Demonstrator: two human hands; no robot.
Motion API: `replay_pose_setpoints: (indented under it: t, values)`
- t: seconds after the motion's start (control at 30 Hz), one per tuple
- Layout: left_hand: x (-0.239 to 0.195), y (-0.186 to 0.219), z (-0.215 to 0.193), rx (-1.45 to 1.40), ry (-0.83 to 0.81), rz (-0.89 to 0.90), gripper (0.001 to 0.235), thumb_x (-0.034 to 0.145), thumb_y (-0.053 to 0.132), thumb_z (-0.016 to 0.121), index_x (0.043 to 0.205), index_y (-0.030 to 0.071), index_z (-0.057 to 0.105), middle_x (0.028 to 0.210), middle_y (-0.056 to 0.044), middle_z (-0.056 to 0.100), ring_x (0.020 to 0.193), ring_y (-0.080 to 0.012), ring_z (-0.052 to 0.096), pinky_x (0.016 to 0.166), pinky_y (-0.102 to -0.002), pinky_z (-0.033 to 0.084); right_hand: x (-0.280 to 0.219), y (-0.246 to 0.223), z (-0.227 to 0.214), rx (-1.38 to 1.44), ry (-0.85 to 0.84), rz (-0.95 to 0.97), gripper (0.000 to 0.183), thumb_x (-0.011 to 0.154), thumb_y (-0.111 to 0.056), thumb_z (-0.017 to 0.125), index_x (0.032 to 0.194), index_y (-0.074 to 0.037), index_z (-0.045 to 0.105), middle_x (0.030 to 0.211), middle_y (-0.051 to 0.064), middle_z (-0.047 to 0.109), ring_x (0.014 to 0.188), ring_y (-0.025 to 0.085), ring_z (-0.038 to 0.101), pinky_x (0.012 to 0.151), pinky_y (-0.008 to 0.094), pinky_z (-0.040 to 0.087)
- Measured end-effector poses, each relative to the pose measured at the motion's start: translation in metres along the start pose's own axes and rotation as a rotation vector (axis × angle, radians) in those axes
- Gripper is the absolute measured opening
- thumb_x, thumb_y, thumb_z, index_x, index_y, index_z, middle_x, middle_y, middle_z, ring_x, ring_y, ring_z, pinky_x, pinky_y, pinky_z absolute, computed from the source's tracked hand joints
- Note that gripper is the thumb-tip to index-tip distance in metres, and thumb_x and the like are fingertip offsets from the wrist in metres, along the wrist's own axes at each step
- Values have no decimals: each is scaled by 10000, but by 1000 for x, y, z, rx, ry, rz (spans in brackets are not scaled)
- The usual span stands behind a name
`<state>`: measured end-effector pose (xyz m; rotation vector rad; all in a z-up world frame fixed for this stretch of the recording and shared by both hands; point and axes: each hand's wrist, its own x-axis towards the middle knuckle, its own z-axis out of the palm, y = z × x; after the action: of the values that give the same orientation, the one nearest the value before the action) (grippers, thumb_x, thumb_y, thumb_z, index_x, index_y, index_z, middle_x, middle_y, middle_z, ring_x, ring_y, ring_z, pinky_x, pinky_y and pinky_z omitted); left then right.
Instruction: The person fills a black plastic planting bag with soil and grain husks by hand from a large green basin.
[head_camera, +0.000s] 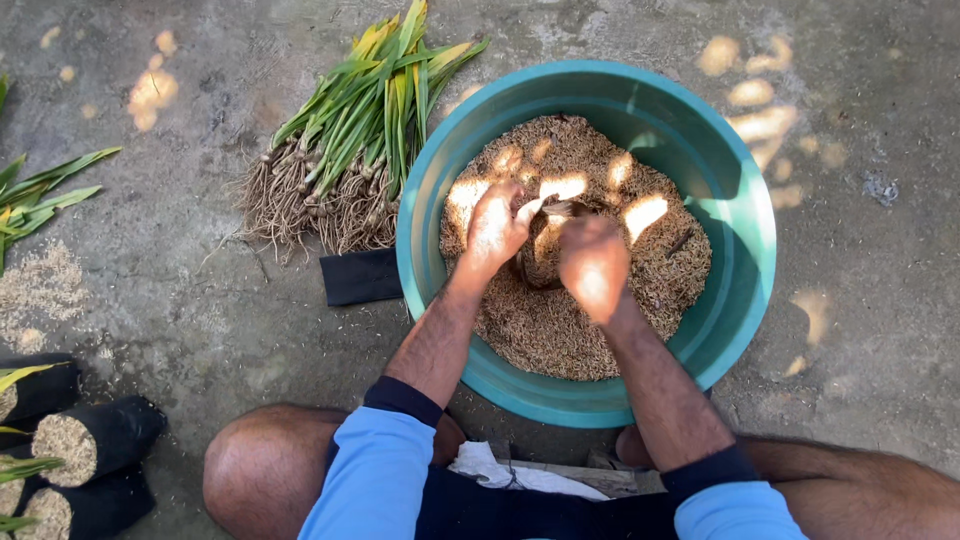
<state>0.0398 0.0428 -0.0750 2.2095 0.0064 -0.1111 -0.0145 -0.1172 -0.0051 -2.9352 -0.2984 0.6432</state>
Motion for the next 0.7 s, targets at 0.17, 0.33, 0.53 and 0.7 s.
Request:
replay_pose_setpoints:
  t: [0.17,0.33,0.53,0.7]
  values:
    - [25,-46,67,580,30,595,53,945,212,722,970,166,716,938,3,628,906,-185,708,849,-294,599,-45,5,-51,698,230,339,436,959,-141,720,1260,87,504,936,299,695,898,429,740,801,527,629]
    - [-13,15,48,381,-556,250,254,875,-3,673,1030,158,793,965,-108,747,945,-316,745,842,-424,631,12,55,54,829,347,289,50,870,-34,691,869,15,680,734,211,696,760,356,737,628,446,570]
    - [5,-26,89,378,-615,312,98,816,-65,703,829,16,754,786,-223,730,814,-421,741,762,-482,620,29,69,83,909,259,452,153,820,-202,720,959,-170,775,784,67,720,822,271,739,732,422,566]
    - [4,3,58,555,-576,211,242,838,-22,682,983,134,796,913,-87,764,815,-248,737,796,-433,607,39,83,74,850,335,393,216,800,-188,717,1002,-162,788,863,111,752,957,332,743,852,449,599]
